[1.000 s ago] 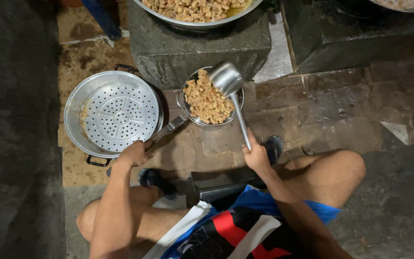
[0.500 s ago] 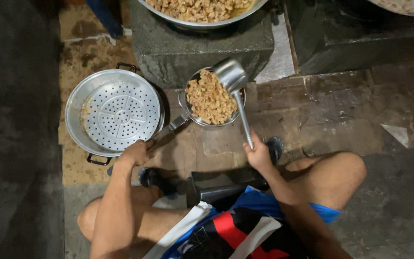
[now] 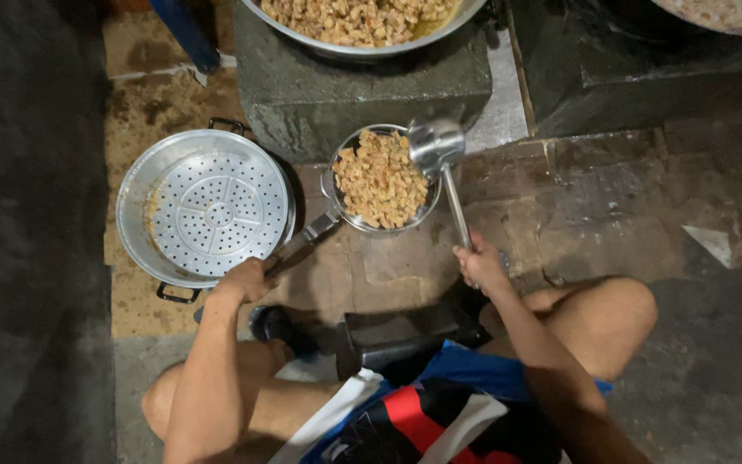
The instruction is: The person scoops fried food from a large wok using a ladle and transfers it into a metal strainer held over a pot. The person then pours the contents of the strainer into a perforated steamer basket.
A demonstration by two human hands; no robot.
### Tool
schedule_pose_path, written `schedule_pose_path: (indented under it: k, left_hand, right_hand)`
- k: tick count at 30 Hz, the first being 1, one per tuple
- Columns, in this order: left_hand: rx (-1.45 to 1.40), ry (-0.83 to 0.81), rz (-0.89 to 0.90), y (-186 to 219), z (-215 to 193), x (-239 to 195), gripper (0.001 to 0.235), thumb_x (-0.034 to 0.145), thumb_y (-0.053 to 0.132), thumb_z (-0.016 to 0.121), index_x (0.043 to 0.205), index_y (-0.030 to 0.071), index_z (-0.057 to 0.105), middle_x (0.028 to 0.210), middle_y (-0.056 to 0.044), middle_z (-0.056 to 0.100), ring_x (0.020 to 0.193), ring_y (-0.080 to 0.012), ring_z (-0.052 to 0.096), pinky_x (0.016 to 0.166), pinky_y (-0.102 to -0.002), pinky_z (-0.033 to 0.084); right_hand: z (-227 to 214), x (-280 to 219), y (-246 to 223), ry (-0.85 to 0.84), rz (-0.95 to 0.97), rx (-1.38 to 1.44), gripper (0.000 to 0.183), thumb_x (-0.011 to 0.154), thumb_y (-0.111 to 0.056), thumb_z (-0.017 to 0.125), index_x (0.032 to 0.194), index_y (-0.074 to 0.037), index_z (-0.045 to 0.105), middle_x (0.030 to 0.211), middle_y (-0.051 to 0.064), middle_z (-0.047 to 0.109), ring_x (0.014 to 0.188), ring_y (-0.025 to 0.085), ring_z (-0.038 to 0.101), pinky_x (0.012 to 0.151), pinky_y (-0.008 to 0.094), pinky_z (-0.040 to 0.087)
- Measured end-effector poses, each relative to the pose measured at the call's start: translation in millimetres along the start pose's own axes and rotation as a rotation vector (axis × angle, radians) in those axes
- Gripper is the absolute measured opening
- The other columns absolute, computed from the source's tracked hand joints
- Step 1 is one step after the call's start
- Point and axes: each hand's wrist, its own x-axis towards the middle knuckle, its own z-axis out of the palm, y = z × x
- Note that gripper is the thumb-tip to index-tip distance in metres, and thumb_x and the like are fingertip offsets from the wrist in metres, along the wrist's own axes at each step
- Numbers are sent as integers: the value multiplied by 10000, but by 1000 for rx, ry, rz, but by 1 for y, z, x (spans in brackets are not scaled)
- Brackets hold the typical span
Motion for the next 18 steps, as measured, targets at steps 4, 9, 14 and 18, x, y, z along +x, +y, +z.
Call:
schedule_pose_path:
  k: [4, 9, 14, 18]
  left_hand:
    - [-38, 47, -2, -7, 5, 7, 697, 854, 354, 729, 1486, 166, 503, 1213, -245, 693, 1158, -395, 662, 997, -452, 531]
    - [-27, 44, 10, -9, 11, 11, 742, 868, 328, 730, 1526, 159, 430, 1246, -256, 669, 1175, -408, 643, 1015, -470, 507]
    - [-104, 66, -71, -6, 2, -1, 802, 870, 344, 735, 1564, 175, 370, 1240, -251, 675, 1168, -408, 647, 1005, -485, 509]
    - [-111, 123, -89, -8, 2, -4, 739, 862, 345, 750, 1512, 153, 453, 1209, -251, 692, 1148, -407, 662, 997, -494, 515]
  right_hand:
    - [0, -27, -13, -20, 35, 97, 530, 888, -91, 644, 1331, -351, 515, 598, -12, 459, 408, 102, 400, 344, 287, 338]
    - [-23, -25, -24, -148, 170, 263, 151, 935, -104, 681, 999, -140, 549, 634, -36, 486, 438, 84, 424, 344, 263, 302]
    - [-64, -51, -60, -250, 49, 396, 145, 936, -108, 638, 915, -180, 514, 595, -55, 482, 389, 58, 411, 289, 228, 278]
    - [-56, -41, -142, -99, -157, 194, 184, 958, -101, 529, 1103, -192, 596, 592, 16, 534, 371, 114, 455, 282, 270, 320]
